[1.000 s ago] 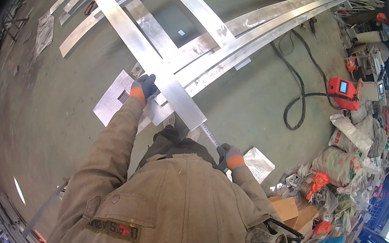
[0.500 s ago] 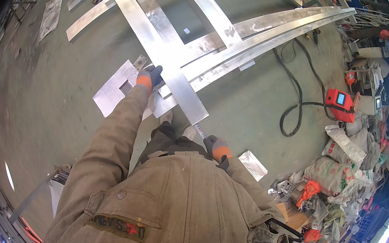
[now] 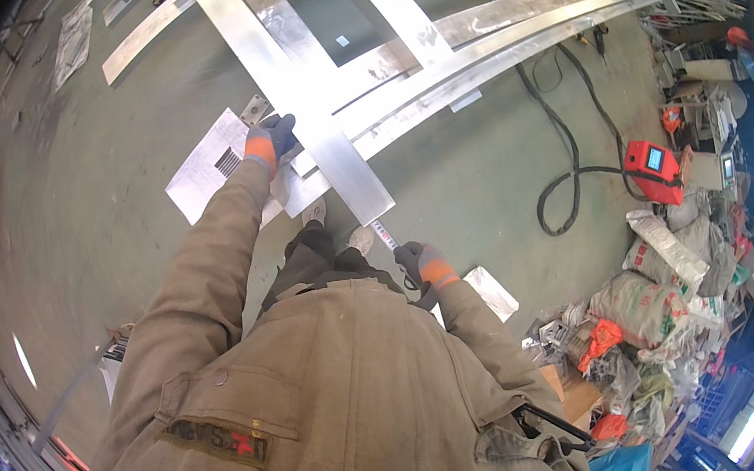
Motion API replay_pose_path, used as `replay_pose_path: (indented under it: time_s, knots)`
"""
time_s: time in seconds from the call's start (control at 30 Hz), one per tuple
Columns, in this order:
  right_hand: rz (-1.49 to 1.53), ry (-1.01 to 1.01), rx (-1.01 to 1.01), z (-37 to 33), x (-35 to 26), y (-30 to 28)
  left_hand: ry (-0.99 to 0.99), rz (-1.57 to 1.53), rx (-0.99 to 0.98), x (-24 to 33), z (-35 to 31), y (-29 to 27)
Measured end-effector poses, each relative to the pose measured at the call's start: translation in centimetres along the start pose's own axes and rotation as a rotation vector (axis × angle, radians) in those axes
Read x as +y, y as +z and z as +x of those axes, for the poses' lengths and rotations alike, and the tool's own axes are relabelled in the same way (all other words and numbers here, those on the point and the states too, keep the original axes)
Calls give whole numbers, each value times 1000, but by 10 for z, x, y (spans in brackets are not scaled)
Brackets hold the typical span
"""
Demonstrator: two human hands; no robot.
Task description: The person measures and positions aluminum bars on a metal frame, then uses a welding torch to tack weld the bars in place. The person repeatedly measures, adjusts, and welds multiple bars to assemble the frame.
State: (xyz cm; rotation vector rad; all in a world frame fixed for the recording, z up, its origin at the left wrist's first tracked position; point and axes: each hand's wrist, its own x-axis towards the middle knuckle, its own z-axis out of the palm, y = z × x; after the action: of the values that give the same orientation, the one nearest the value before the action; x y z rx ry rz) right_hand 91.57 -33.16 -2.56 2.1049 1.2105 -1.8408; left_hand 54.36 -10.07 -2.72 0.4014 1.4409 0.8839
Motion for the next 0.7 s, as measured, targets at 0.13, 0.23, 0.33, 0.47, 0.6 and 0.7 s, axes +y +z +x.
replay_pose_path:
  time_s: [0.13, 0.23, 0.33, 0.47, 0.6, 0.7]
  knots:
    - [-6, -12, 31, 1, 1, 0, 55, 17, 8, -6, 4, 1]
    - [-50, -26, 61, 1, 0, 1, 70, 33, 5, -8, 6, 0]
    - [-82, -54, 76, 0, -2, 2, 97, 167, 12, -8, 11, -3]
    - [-54, -26, 63, 0, -4, 4, 60, 86, 22, -11, 14, -3]
    - [-17, 29, 41, 2, -4, 4, 95, 221, 17, -10, 20, -6]
    - [-60, 3, 72, 7, 0, 4, 94, 297, 5, -9, 22, -8]
